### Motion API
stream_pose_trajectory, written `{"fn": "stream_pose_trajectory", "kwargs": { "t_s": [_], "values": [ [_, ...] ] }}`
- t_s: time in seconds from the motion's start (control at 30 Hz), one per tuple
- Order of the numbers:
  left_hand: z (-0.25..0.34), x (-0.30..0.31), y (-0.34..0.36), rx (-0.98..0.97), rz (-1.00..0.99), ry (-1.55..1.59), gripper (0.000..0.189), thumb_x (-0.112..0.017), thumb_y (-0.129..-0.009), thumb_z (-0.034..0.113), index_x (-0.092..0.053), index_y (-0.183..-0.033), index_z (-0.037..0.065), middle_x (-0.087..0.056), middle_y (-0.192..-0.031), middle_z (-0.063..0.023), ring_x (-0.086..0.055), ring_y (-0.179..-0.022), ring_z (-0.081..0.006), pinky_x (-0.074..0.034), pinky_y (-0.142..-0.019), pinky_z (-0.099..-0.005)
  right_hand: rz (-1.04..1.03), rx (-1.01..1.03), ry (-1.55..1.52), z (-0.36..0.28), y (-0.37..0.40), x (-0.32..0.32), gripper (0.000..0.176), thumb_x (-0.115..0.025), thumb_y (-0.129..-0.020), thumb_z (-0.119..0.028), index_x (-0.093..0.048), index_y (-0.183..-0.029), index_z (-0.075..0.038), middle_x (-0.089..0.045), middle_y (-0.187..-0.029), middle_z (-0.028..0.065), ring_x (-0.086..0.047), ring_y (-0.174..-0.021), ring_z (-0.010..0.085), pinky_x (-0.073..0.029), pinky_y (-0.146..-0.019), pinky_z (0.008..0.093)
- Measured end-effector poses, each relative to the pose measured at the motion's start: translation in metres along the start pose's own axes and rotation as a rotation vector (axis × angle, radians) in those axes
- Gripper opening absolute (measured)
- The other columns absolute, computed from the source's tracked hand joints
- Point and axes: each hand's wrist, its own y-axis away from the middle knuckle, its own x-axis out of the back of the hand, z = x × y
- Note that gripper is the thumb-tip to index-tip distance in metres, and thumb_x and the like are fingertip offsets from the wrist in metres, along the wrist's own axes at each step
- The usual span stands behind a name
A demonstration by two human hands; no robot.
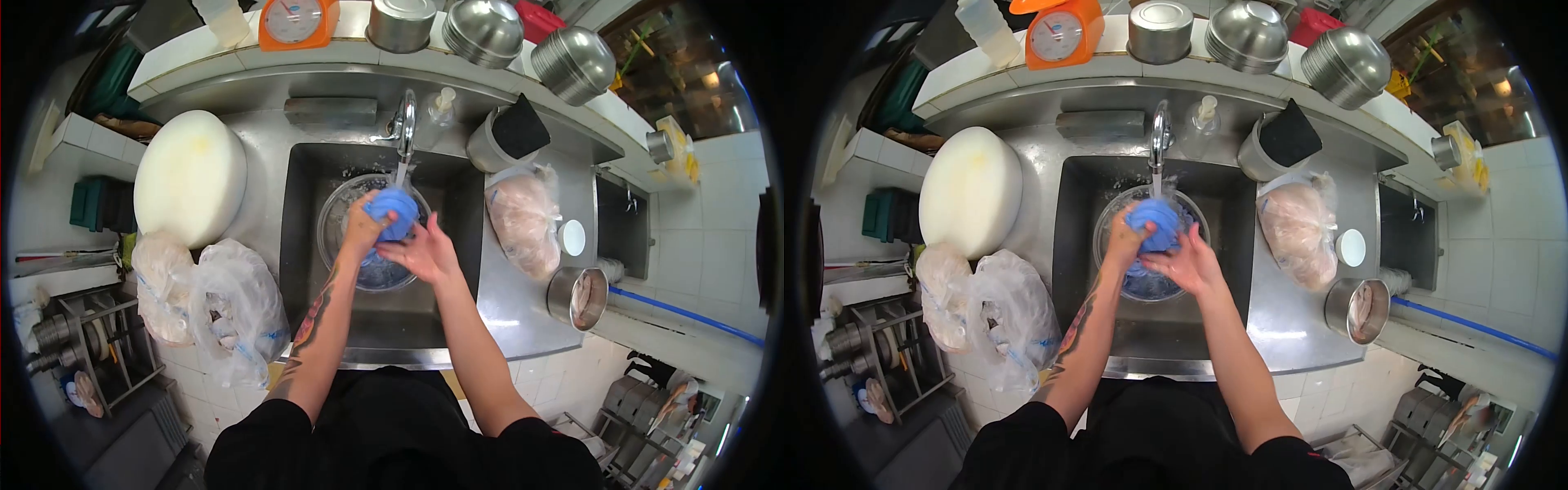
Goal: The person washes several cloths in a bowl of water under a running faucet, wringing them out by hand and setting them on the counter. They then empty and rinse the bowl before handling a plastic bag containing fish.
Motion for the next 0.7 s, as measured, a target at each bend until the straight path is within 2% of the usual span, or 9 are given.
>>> {"fn": "stream_pose_trajectory", "kwargs": {
  "t_s": [0.07,0.13,0.2,0.33,0.43,0.53,0.6,0.67,0.7],
  "values": [
    [0.005,-0.008,0.014,-0.225,-0.078,-0.678,0.056,-0.091,-0.077,0.034,-0.066,-0.115,0.002,-0.072,-0.106,-0.0063,-0.068,-0.1,-0.0171,-0.054,-0.093,-0.0347,0.01,0.092,-0.017,-0.003,-0.041,0.007,0.069,-0.059,-0.1,-0.052,-0.045,-0.145,-0.002,-0.057,-0.138,0.0194,-0.06,-0.121,0.0412,-0.05,-0.1,0.0609],
    [0.016,-0.025,0.02,-0.154,-0.097,-0.63,0.05,-0.09,-0.08,0.028,-0.064,-0.113,0.002,-0.07,-0.107,-0.0047,-0.066,-0.101,-0.0158,-0.052,-0.093,-0.0348,0.303,0.165,0.079,-0.01,-0.087,0.04,0.055,-0.061,-0.099,-0.049,-0.058,-0.127,-0.003,-0.064,-0.126,0.0172,-0.065,-0.11,0.04,-0.053,-0.096,0.0596],
    [0.004,-0.029,0.02,-0.095,0.314,0.028,0.045,-0.084,-0.086,0.029,-0.064,-0.117,0.003,-0.07,-0.113,-0.0066,-0.066,-0.106,-0.0195,-0.051,-0.097,-0.038,0.27,0.227,0.004,-0.011,-0.098,0.021,0.042,-0.066,-0.097,-0.038,-0.06,-0.12,-0.004,-0.065,-0.122,0.0162,-0.064,-0.111,0.0382,-0.053,-0.097,0.058],
    [-0.008,-0.009,-0.008,0.175,0.446,0.568,0.046,-0.069,-0.098,0.038,-0.061,-0.128,0.004,-0.068,-0.121,-0.0094,-0.064,-0.114,-0.0263,-0.049,-0.102,-0.0416,0.107,0.538,-0.006,0.004,-0.102,0.004,0.021,-0.078,-0.086,-0.008,-0.067,-0.104,-0.01,-0.065,-0.122,0.0123,-0.064,-0.112,0.0351,-0.054,-0.096,0.0556],
    [-0.001,-0.025,-0.012,0.391,0.299,0.771,0.056,-0.06,-0.099,0.054,-0.062,-0.127,0.005,-0.067,-0.124,-0.0125,-0.062,-0.118,-0.0293,-0.045,-0.108,-0.0472,-0.24,0.708,0.038,0.01,-0.1,0.016,0.035,-0.078,-0.078,0.009,-0.068,-0.101,-0.016,-0.064,-0.124,0.0086,-0.062,-0.119,0.0333,-0.053,-0.101,0.054],
    [0.014,-0.02,-0.002,0.525,0.259,0.637,0.053,-0.068,-0.096,0.047,-0.062,-0.129,0.006,-0.068,-0.123,-0.0118,-0.065,-0.112,-0.028,-0.05,-0.102,-0.0469,-0.276,0.54,0.185,-0.015,-0.081,0.036,0.042,-0.078,-0.075,0.013,-0.069,-0.101,-0.018,-0.062,-0.13,0.0077,-0.057,-0.125,0.0305,-0.05,-0.104,0.0479],
    [-0.006,0.019,-0.024,0.421,0.188,0.432,0.052,-0.071,-0.094,0.039,-0.06,-0.131,0.005,-0.068,-0.121,-0.011,-0.067,-0.108,-0.0277,-0.052,-0.099,-0.0453,-0.279,0.534,0.372,-0.039,-0.063,0.052,0.04,-0.08,-0.076,0.008,-0.071,-0.108,-0.014,-0.061,-0.135,0.0094,-0.059,-0.124,0.0303,-0.05,-0.104,0.0447],
    [-0.009,0.025,-0.044,0.315,0.116,0.237,0.052,-0.075,-0.092,0.032,-0.058,-0.133,0.005,-0.068,-0.12,-0.0102,-0.068,-0.104,-0.0274,-0.055,-0.095,-0.0436,0.066,0.3,0.95,-0.055,-0.045,0.081,0.041,-0.078,-0.082,0.003,-0.069,-0.12,-0.008,-0.056,-0.143,0.0132,-0.059,-0.125,0.0344,-0.047,-0.107,0.0528],
    [0.003,0.013,-0.047,0.236,0.109,-0.007,0.05,-0.077,-0.09,0.026,-0.059,-0.131,0.003,-0.069,-0.119,-0.0094,-0.069,-0.1,-0.0255,-0.056,-0.092,-0.0415,0.22,0.197,0.973,-0.052,-0.031,0.074,0.049,-0.075,-0.093,-0.022,-0.06,-0.135,-0.002,-0.057,-0.14,0.0182,-0.059,-0.126,0.0363,-0.047,-0.107,0.0538]
  ]
}}
